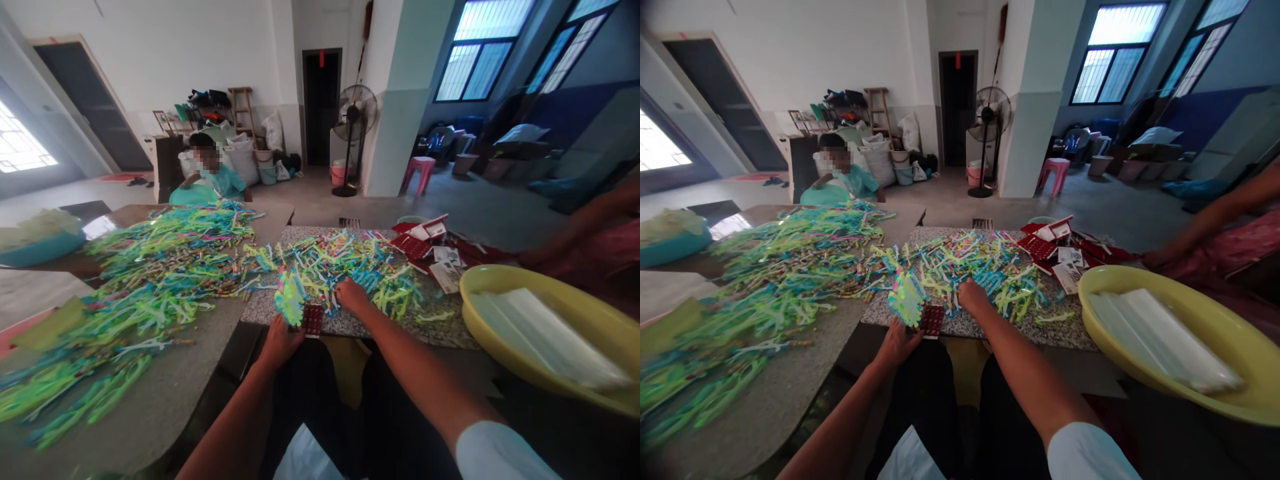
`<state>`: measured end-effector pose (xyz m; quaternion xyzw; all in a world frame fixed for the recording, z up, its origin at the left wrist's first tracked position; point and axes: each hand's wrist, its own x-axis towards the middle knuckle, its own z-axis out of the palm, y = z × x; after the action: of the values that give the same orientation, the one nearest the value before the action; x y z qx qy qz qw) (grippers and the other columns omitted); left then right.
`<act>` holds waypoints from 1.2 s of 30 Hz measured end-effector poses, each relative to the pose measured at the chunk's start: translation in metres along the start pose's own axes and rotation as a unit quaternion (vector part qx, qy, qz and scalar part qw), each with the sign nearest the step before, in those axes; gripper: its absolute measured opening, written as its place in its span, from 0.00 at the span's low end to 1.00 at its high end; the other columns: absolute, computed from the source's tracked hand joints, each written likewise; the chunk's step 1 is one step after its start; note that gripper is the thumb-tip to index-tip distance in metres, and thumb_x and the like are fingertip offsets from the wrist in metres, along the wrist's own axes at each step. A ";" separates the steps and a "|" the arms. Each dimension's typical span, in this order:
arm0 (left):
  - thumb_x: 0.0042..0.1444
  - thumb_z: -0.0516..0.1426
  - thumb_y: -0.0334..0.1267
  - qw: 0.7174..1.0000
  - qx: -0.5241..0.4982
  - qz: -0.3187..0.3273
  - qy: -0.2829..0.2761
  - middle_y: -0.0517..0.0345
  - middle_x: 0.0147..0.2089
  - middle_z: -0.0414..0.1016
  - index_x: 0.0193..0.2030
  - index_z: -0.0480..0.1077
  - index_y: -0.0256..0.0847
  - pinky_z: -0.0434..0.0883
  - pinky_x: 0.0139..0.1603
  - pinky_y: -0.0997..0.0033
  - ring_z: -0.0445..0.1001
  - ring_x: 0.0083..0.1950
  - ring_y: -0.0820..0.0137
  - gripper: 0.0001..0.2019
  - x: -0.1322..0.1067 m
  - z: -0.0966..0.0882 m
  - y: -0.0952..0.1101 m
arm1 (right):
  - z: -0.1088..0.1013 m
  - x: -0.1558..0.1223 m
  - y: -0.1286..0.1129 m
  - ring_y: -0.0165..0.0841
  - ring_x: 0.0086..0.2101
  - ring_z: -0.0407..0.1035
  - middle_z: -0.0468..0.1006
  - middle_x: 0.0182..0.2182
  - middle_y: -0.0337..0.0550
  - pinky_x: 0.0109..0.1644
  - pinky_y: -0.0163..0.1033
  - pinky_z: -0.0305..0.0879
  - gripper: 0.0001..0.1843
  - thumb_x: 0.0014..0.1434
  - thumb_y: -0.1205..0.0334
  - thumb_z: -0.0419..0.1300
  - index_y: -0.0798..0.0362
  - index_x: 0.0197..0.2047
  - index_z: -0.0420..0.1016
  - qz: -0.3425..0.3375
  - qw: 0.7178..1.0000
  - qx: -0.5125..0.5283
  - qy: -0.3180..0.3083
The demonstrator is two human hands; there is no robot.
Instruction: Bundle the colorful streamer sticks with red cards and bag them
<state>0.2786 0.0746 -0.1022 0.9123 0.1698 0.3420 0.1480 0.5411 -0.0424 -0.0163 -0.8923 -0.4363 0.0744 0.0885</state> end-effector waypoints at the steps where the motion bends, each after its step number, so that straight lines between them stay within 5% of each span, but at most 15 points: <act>1: 0.60 0.62 0.44 1.000 0.001 0.001 0.001 0.43 0.52 0.79 0.56 0.71 0.39 0.71 0.67 0.43 0.76 0.60 0.51 0.20 0.000 0.000 0.000 | 0.000 0.001 0.002 0.36 0.42 0.74 0.78 0.51 0.53 0.44 0.35 0.63 0.16 0.68 0.60 0.55 0.52 0.46 0.85 0.007 1.000 0.011 0.006; 7: 0.60 0.61 0.44 1.000 0.012 -0.002 0.011 0.44 0.49 0.80 0.54 0.71 0.39 0.73 0.64 0.45 0.78 0.57 0.52 0.18 0.002 -0.002 0.005 | -0.001 0.003 0.020 0.32 0.36 0.72 0.82 0.35 0.43 0.35 0.32 0.56 0.15 0.65 0.58 0.58 0.53 0.41 0.86 0.009 0.992 0.128 0.016; 14: 0.60 0.61 0.42 1.000 -0.005 0.020 0.007 0.45 0.51 0.80 0.56 0.70 0.40 0.74 0.63 0.46 0.78 0.57 0.52 0.19 0.008 -0.010 0.012 | 0.016 0.001 0.018 0.28 0.26 0.62 0.74 0.22 0.38 0.30 0.34 0.47 0.24 0.67 0.50 0.55 0.57 0.29 0.82 -0.006 0.980 0.195 0.031; 20: 0.59 0.62 0.43 1.000 0.004 0.003 0.007 0.46 0.52 0.80 0.57 0.70 0.41 0.73 0.65 0.44 0.77 0.58 0.52 0.20 0.005 -0.008 0.009 | 0.016 0.000 0.011 0.29 0.28 0.63 0.75 0.24 0.39 0.31 0.36 0.46 0.25 0.69 0.52 0.53 0.55 0.27 0.80 -0.010 0.991 0.132 0.028; 27: 0.60 0.62 0.43 1.000 0.002 0.001 0.002 0.45 0.51 0.79 0.57 0.71 0.40 0.74 0.64 0.44 0.77 0.58 0.52 0.20 0.002 -0.001 0.002 | 0.010 -0.004 0.002 0.33 0.38 0.73 0.84 0.41 0.46 0.37 0.34 0.54 0.15 0.68 0.56 0.56 0.53 0.44 0.84 0.005 0.995 0.101 0.001; 36: 0.60 0.62 0.45 1.000 0.018 0.004 0.015 0.44 0.52 0.79 0.56 0.70 0.40 0.74 0.64 0.44 0.76 0.59 0.51 0.20 -0.001 0.000 0.001 | 0.009 -0.009 -0.003 0.32 0.37 0.73 0.84 0.39 0.45 0.37 0.33 0.55 0.15 0.67 0.56 0.57 0.55 0.43 0.83 -0.003 0.993 0.122 -0.006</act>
<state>0.2778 0.0735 -0.1022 0.9100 0.1747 0.3535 0.1279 0.5315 -0.0471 -0.0243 -0.8730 -0.4275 0.1316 0.1942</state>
